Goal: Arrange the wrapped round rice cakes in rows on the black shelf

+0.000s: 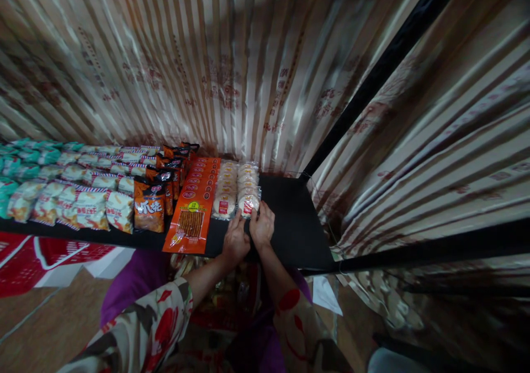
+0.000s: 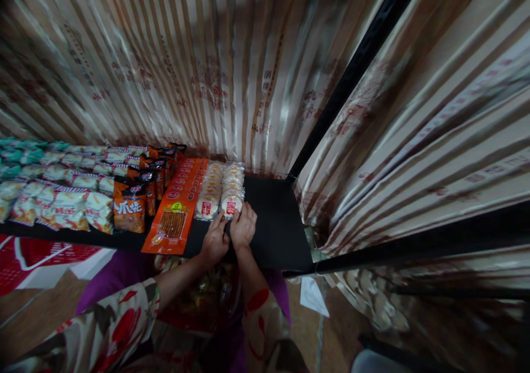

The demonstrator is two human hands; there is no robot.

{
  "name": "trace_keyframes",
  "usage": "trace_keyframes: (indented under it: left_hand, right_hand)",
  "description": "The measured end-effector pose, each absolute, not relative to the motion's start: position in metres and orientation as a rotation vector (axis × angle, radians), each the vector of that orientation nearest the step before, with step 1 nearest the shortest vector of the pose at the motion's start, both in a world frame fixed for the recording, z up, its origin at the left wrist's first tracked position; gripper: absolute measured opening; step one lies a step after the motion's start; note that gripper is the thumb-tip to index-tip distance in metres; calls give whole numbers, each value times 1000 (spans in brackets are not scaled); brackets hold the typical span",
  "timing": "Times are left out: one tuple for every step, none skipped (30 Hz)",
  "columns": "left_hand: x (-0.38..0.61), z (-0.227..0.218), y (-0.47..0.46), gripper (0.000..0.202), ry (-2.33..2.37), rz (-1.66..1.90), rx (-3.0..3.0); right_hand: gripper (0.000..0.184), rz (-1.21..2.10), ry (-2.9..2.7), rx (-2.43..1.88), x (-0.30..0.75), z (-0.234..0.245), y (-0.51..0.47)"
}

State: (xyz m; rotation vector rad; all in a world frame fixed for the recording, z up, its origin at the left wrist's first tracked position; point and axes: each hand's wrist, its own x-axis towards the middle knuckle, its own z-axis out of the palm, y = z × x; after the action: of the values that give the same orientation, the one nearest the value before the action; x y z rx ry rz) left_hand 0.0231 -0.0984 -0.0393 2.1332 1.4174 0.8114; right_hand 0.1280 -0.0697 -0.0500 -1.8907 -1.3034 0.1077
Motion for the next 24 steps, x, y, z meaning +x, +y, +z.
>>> trace_keyframes:
  left_hand:
    - [23,-40,-99,53,1420,816,2134]
    - [23,-40,-99,53,1422,823,2132]
    - [23,-40,-100,52,1423,829,2127]
    - [23,-40,-100,52,1420,834,2123]
    - [23,-40,-101,51,1415,839,2120]
    - [23,-40,-102,50,1409,844,2118]
    - [22,-40,-103,48,1402,849,2118]
    - [21,-39,-103,47,1395,854,2122]
    - [21,-39,-104,46,1384,856,2130]
    - [20,-39,-105,45,1372,857,2141]
    - [19,-39,-107,44,1356,855,2156]
    - [18,-38,-109,43,1337,854,2173]
    - [17,-37,-113,41,1317,854,2193]
    - [15,-36,-118,39,1294,856,2214]
    - [12,-36,-124,36,1267,860,2237]
    - [9,-36,-132,33,1234,865,2259]
    - [5,-36,-141,30,1191,861,2281]
    - [-1,-37,-151,28,1136,844,2306]
    - [-7,-40,-162,26,1073,810,2330]
    - [-15,-43,-172,25,1005,760,2356]
    - [-23,-48,-182,25,935,691,2384]
    - [-31,-53,-191,25,873,611,2409]
    - [-40,-59,-198,25,827,523,2425]
    - [-49,-66,-204,25,809,430,2426]
  right_hand:
    - [46,112,-1301,-1889,128,-49,-70]
    - [47,114,-1294,-1885,128,-48,-71]
    - [48,116,-1279,-1879,127,-47,-71]
    - [49,121,-1254,-1870,128,-46,-72]
    - [50,130,-1220,-1857,128,-46,-73]
    - [50,142,-1183,-1839,129,-45,-74]
    - [50,157,-1144,-1814,130,-44,-75]
    - [49,173,-1102,-1784,131,-43,-76]
    - [48,189,-1061,-1751,131,-41,-77]
    - [47,204,-1023,-1718,132,-40,-79]
    - [46,220,-994,-1686,132,-38,-81]
    - [45,235,-972,-1660,131,-35,-84]
    - [44,247,-961,-1642,129,-32,-87]
    - [43,257,-957,-1627,125,-29,-92]
    - [43,271,-953,-1611,121,-27,-99]
    - [42,289,-947,-1592,115,-24,-106]
    - [41,320,-933,-1562,109,-23,-115]
    - [41,359,-917,-1528,102,-22,-126]
    - [40,401,-909,-1492,95,-23,-138]
    - [40,440,-912,-1462,87,-26,-150]
    - [39,466,-923,-1448,81,-31,-164]
    - [38,485,-954,-1445,75,-37,-177]
    - [36,491,-992,-1457,69,-45,-190]
    - [33,495,-1028,-1497,65,-54,-201]
